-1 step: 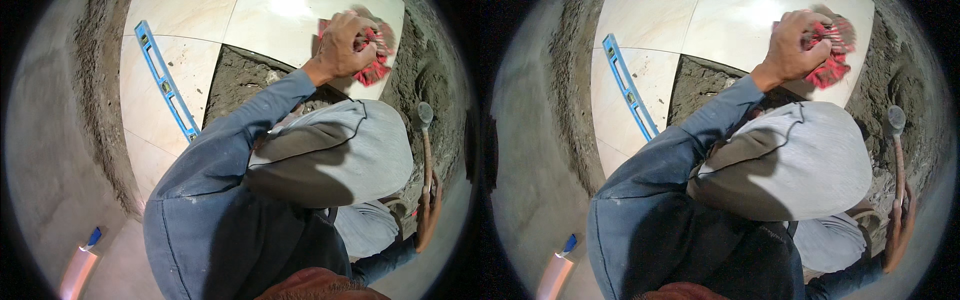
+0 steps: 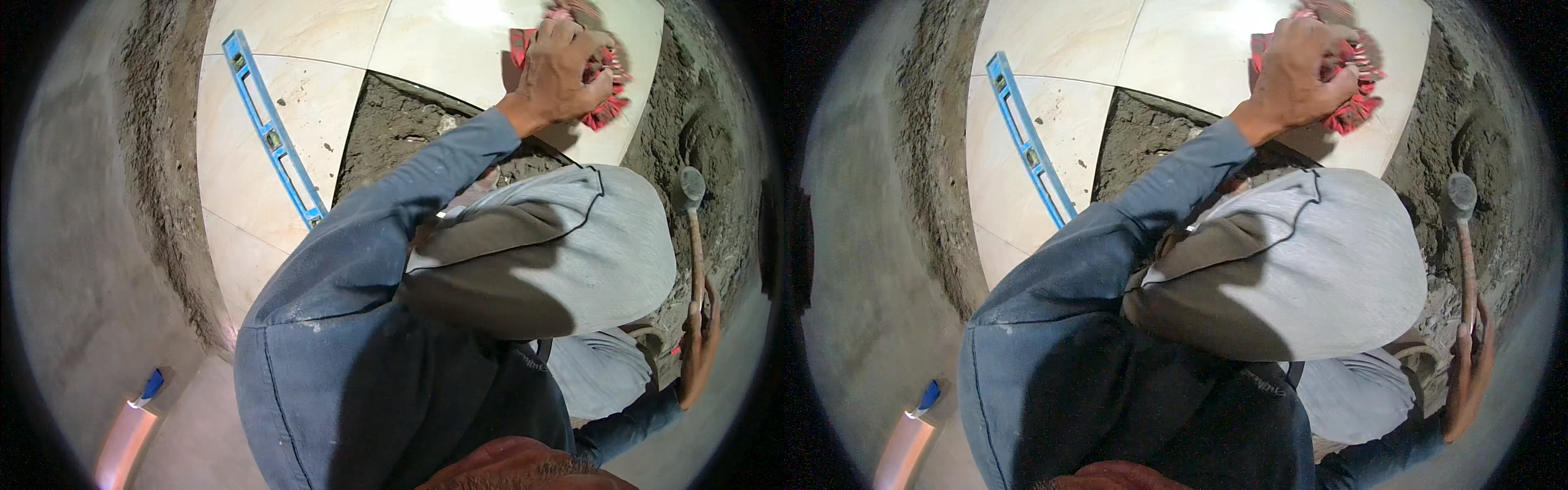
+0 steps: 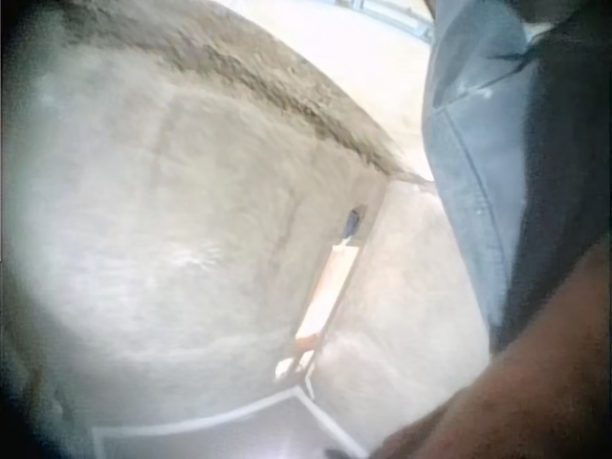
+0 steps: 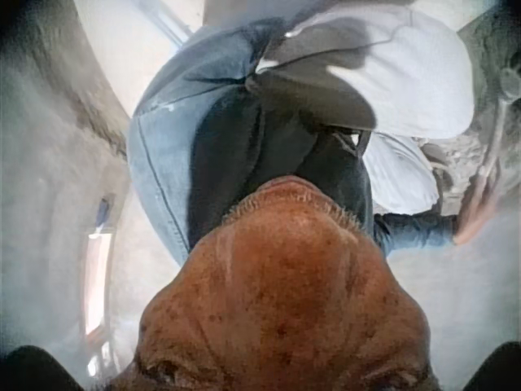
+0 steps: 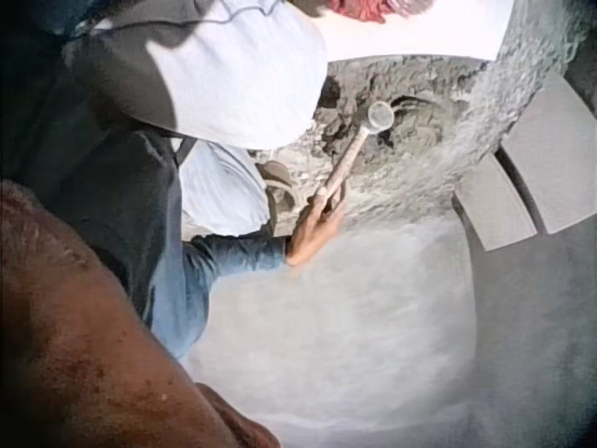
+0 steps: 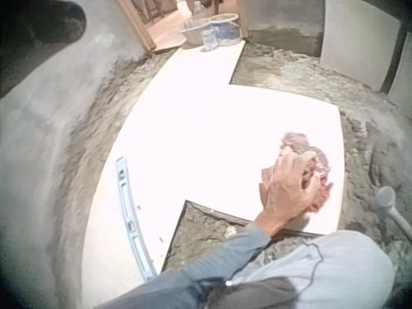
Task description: The person applies mortar to the floor using a trowel, places a large tile, and hammers it into position using a rubber mallet while checking for alignment with a level.
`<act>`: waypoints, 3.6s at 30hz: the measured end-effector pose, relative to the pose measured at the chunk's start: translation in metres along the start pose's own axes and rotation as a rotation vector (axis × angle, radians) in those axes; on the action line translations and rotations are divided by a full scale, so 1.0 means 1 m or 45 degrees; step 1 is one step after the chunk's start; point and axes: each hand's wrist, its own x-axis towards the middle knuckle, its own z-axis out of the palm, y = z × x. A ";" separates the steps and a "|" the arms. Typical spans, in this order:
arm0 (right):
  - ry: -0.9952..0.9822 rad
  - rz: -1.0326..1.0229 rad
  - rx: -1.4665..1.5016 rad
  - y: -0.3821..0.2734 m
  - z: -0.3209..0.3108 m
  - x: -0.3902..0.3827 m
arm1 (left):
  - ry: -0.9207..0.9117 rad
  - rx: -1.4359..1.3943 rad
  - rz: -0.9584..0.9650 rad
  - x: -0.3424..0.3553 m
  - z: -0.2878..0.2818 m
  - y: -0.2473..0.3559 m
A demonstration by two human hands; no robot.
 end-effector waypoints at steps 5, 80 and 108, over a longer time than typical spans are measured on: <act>-0.178 -0.105 0.214 -0.004 0.013 0.050 | -0.353 0.638 0.090 -0.014 0.030 -0.040; -0.084 -0.672 0.892 -0.280 0.249 0.114 | -1.205 0.905 -0.999 0.023 -0.234 -0.196; -0.479 -0.699 0.129 -0.287 0.267 0.117 | -1.149 1.096 -0.865 0.016 -0.242 -0.199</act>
